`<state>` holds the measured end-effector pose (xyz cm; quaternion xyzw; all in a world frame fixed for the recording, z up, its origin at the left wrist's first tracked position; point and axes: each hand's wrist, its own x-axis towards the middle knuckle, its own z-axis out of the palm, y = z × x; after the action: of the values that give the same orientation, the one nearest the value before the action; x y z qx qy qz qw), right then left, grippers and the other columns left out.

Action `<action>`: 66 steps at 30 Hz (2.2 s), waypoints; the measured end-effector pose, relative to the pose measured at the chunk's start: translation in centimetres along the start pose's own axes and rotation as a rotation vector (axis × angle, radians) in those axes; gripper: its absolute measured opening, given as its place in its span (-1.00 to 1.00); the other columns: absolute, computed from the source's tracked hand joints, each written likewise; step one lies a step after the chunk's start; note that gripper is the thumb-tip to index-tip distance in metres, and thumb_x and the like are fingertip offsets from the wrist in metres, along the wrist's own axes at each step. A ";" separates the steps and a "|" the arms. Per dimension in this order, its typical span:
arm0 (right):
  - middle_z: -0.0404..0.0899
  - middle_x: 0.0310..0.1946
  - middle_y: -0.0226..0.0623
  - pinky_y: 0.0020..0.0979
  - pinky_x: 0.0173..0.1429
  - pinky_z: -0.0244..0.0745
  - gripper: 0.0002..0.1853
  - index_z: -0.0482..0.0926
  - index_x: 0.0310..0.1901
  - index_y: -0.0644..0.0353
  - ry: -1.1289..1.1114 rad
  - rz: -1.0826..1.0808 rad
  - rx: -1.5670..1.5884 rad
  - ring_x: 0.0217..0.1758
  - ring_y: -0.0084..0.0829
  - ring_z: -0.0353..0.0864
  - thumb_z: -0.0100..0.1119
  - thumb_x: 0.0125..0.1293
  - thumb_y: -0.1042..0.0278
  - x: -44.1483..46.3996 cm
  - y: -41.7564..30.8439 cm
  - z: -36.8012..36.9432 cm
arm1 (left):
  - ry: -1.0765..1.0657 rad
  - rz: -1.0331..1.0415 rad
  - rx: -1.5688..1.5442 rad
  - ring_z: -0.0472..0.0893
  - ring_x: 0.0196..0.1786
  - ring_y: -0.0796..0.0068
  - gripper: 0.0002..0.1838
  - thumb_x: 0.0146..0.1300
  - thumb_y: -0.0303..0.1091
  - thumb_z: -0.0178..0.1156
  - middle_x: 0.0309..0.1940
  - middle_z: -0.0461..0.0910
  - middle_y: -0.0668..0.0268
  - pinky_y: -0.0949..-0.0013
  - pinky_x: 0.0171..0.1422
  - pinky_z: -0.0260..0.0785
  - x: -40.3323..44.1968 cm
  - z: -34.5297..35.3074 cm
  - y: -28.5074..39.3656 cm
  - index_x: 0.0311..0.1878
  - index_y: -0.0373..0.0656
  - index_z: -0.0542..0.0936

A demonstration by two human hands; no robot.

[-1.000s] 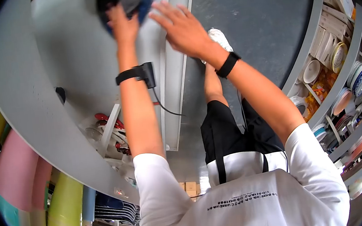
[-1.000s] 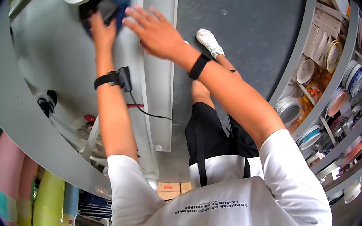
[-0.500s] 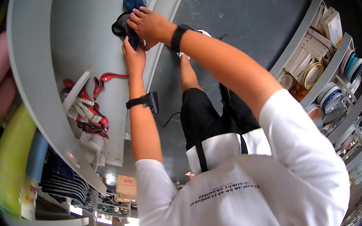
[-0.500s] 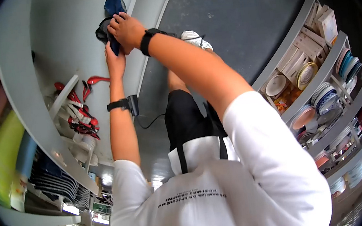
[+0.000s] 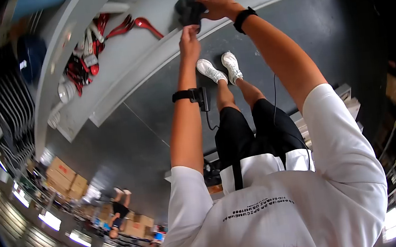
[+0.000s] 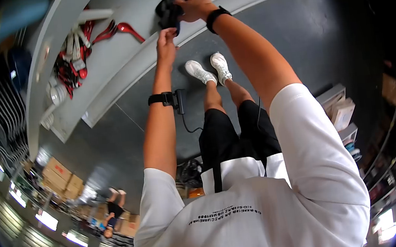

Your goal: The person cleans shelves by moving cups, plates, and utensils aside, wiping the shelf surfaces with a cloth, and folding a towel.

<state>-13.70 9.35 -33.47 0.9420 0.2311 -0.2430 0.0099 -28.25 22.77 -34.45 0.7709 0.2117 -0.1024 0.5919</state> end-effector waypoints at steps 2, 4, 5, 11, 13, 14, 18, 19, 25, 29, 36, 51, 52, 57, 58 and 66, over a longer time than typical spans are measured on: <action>0.32 0.40 -0.29 0.45 0.39 -0.01 -0.29 0.35 0.39 -0.43 0.054 -0.018 0.019 0.45 0.24 0.21 0.18 0.19 -0.34 1.0 -1.3 0.1 | 0.046 -0.002 -0.079 0.61 0.08 0.48 -0.80 0.52 -0.32 0.00 0.07 0.63 0.36 0.36 -0.04 0.47 -1.4 -1.0 -0.4 0.11 -0.07 0.50; 0.36 0.36 -0.20 0.19 0.33 0.29 -0.32 0.42 0.34 -0.30 0.131 -0.064 0.033 0.37 0.22 0.30 0.21 0.18 -0.27 1.2 -3.1 0.8 | 0.091 -0.004 -0.190 0.62 0.04 0.47 -0.80 0.49 -0.36 0.04 0.06 0.64 0.30 0.38 -0.02 0.43 -3.3 -2.3 -1.8 0.10 -0.11 0.48; 0.36 0.36 -0.20 0.19 0.33 0.29 -0.32 0.42 0.34 -0.30 0.112 -0.112 -0.007 0.37 0.22 0.30 0.21 0.18 -0.27 1.1 -3.5 1.1 | 0.106 0.011 -0.260 0.64 0.00 0.48 -0.80 0.48 -0.39 0.05 0.06 0.64 0.25 0.41 -0.04 0.42 -4.4 -2.7 -2.3 0.10 -0.14 0.47; 0.43 0.27 -0.35 0.13 0.27 0.37 -0.41 0.54 0.22 -0.31 0.128 -0.080 0.022 0.34 0.14 0.30 0.24 0.07 -0.06 1.7 -4.0 1.3 | 0.228 -0.055 -0.442 0.67 -0.02 0.43 -0.82 0.45 -0.52 0.08 -0.02 0.61 0.22 0.42 0.12 0.48 -9.2 -6.1 -4.7 0.07 -0.25 0.49; 0.44 0.24 -0.31 0.15 0.23 0.40 -0.47 0.55 0.15 -0.23 0.111 -0.004 0.031 0.31 0.15 0.32 0.24 0.07 -0.03 1.7 -3.2 1.3 | 0.245 0.063 -0.548 0.65 0.03 0.44 -0.81 0.45 -0.52 0.10 0.00 0.60 0.21 0.41 0.15 0.48 -10.4 -7.6 -2.9 0.09 -0.27 0.48; 0.43 0.23 -0.24 0.14 0.23 0.41 -0.50 0.54 0.10 -0.17 0.138 0.015 0.015 0.29 0.19 0.34 0.22 0.08 -0.02 1.8 -3.1 1.6 | 0.306 0.149 -0.642 0.64 0.05 0.42 -0.79 0.45 -0.53 0.10 0.02 0.59 0.21 0.39 0.16 0.48 -11.2 -9.1 -1.2 0.11 -0.28 0.47; 0.33 0.25 0.01 0.14 0.21 0.44 -0.41 0.31 0.29 -0.07 0.247 -0.048 -0.088 0.22 0.28 0.41 0.27 0.27 0.06 3.0 -0.7 4.4 | 0.860 0.578 -0.418 0.65 0.03 0.20 -0.68 0.44 -0.50 0.13 -0.01 0.59 -0.04 0.21 0.03 0.59 -19.1 -18.0 5.2 0.19 -0.40 0.41; 0.32 0.23 0.04 0.11 0.28 0.37 -0.44 0.30 0.28 0.00 0.270 -0.112 -0.158 0.26 0.25 0.36 0.23 0.30 0.10 3.7 0.5 5.5 | 1.038 0.528 -0.487 0.66 -0.04 0.14 -0.59 0.47 -0.29 0.11 -0.07 0.59 -0.11 0.16 -0.05 0.60 -22.0 -20.0 6.9 0.18 -0.44 0.38; 0.20 0.25 0.11 0.06 0.39 0.18 -0.47 0.23 0.24 0.18 0.224 -0.166 -0.110 0.38 0.15 0.22 0.20 0.28 0.38 3.1 -0.4 4.7 | 1.447 0.324 -0.455 0.65 -0.03 0.16 -0.60 0.44 -0.31 0.12 -0.04 0.59 -0.08 0.17 -0.04 0.58 -31.5 -21.3 1.3 0.19 -0.41 0.39; 0.25 0.19 0.19 0.09 0.23 0.46 -0.53 0.20 0.19 0.29 0.098 -0.072 -0.229 0.23 0.28 0.42 0.04 0.24 0.57 5.0 -1.9 2.9 | 1.504 0.093 -0.486 0.64 -0.02 0.17 -0.61 0.43 -0.33 0.12 -0.03 0.58 -0.05 0.18 -0.03 0.56 -32.8 -18.5 -2.8 0.19 -0.39 0.40; 0.31 0.17 0.13 0.06 0.17 0.54 -0.54 0.23 0.18 0.28 0.243 -0.230 -0.414 0.12 0.22 0.53 0.10 0.26 0.54 11.9 -2.6 0.7 | 1.432 -0.179 -0.557 0.63 -0.01 0.19 -0.62 0.40 -0.35 0.14 -0.01 0.58 -0.01 0.19 -0.02 0.54 -30.3 -13.3 -7.3 0.19 -0.35 0.41; 0.42 0.10 -0.01 -0.02 0.18 0.47 -0.46 0.33 0.14 0.24 0.352 -0.182 -0.354 0.10 0.02 0.51 0.25 0.12 0.35 35.8 5.0 -9.6 | 1.541 -0.313 -0.598 0.60 0.02 0.24 -0.62 0.34 -0.41 0.17 0.05 0.56 0.09 0.21 0.02 0.48 -17.3 -2.3 -13.4 0.19 -0.27 0.43; 0.43 0.09 -0.06 -0.05 0.17 0.45 -0.47 0.36 0.13 0.19 0.292 -0.173 -0.243 0.09 -0.03 0.50 0.25 0.11 0.33 36.2 4.7 -10.4 | 1.559 -0.303 -0.600 0.60 0.02 0.24 -0.62 0.33 -0.41 0.17 0.05 0.56 0.09 0.21 0.02 0.48 -16.4 -2.1 -13.7 0.19 -0.26 0.43; 0.48 0.05 -0.30 -0.19 0.09 0.37 -0.50 0.50 0.10 -0.07 -0.056 0.089 0.460 0.05 -0.28 0.45 0.25 0.04 0.22 33.0 1.9 -16.1 | 1.595 -0.271 -0.632 0.59 0.03 0.25 -0.61 0.31 -0.43 0.18 0.07 0.56 0.12 0.22 0.03 0.46 -12.3 -2.5 -14.8 0.19 -0.23 0.44; 0.49 0.04 -0.35 -0.22 0.07 0.35 -0.50 0.52 0.09 -0.13 -0.069 0.102 0.532 0.04 -0.33 0.44 0.25 0.03 0.20 32.2 1.2 -16.9 | 1.598 -0.257 -0.626 0.59 0.03 0.26 -0.61 0.31 -0.43 0.18 0.07 0.55 0.13 0.22 0.03 0.45 -11.3 -3.6 -14.6 0.19 -0.23 0.44; 0.37 0.22 -0.23 -0.05 0.17 0.46 -0.34 0.39 0.22 0.04 0.171 -0.281 0.988 0.24 -0.20 0.36 0.38 0.09 0.07 34.2 -7.8 -20.0 | 1.632 0.096 -0.435 0.58 0.05 0.28 -0.59 0.28 -0.46 0.20 0.10 0.55 0.18 0.23 0.05 0.42 -3.4 -11.3 -16.9 0.19 -0.18 0.45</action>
<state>18.45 33.63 -30.94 0.8108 0.2130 -0.2444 -0.4874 -39.89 36.42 -44.57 0.4801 0.5549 0.5545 0.3925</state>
